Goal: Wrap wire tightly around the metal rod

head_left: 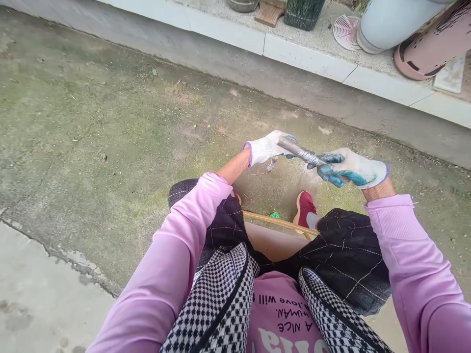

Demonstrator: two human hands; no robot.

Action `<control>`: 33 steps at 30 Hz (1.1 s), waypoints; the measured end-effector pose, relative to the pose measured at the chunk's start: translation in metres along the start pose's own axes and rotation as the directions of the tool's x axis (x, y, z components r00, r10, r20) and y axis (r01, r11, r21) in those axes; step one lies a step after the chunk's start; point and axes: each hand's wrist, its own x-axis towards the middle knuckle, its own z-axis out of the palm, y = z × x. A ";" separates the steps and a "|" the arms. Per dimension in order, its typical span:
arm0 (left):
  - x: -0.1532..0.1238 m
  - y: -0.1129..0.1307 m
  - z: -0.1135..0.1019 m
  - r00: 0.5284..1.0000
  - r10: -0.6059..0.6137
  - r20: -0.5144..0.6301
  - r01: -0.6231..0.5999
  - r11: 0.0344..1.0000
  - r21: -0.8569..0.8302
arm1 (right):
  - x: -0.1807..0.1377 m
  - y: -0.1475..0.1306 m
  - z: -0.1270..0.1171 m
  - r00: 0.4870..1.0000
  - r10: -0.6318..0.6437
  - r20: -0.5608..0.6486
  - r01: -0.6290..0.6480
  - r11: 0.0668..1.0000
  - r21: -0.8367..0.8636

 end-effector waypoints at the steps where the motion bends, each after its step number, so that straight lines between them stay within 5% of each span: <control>1: -0.002 0.001 -0.002 1.000 -0.002 0.025 0.001 1.000 0.018 | 0.001 0.001 0.000 0.999 0.035 0.026 -0.034 0.999 -0.032; 6: -0.016 0.017 0.002 0.996 -0.057 0.069 0.043 0.980 0.195 | 0.012 0.011 0.003 0.991 0.135 0.024 -0.124 0.957 -0.262; 11: -0.029 0.029 0.013 0.988 -0.146 0.048 0.125 0.943 0.309 | 0.025 0.012 0.009 0.963 0.187 -0.192 -0.264 0.780 -0.568; 15: -0.030 0.033 0.017 0.986 -0.165 0.000 0.160 0.954 0.252 | 0.029 0.005 0.006 0.938 0.092 -0.335 -0.302 0.694 -0.654; 18: -0.026 0.033 0.019 0.987 -0.156 -0.036 0.160 0.975 0.155 | 0.030 0.006 0.003 0.897 0.076 -0.435 -0.314 0.802 -0.509; 22: -0.018 0.027 0.018 0.990 -0.136 -0.037 0.137 0.990 0.030 | 0.028 0.009 0.002 0.903 0.043 -0.427 -0.104 0.987 -0.121; 33: -0.012 0.011 0.008 0.999 -0.054 0.005 0.053 0.998 0.021 | 0.006 -0.004 0.007 0.955 -0.089 -0.284 0.137 0.979 0.154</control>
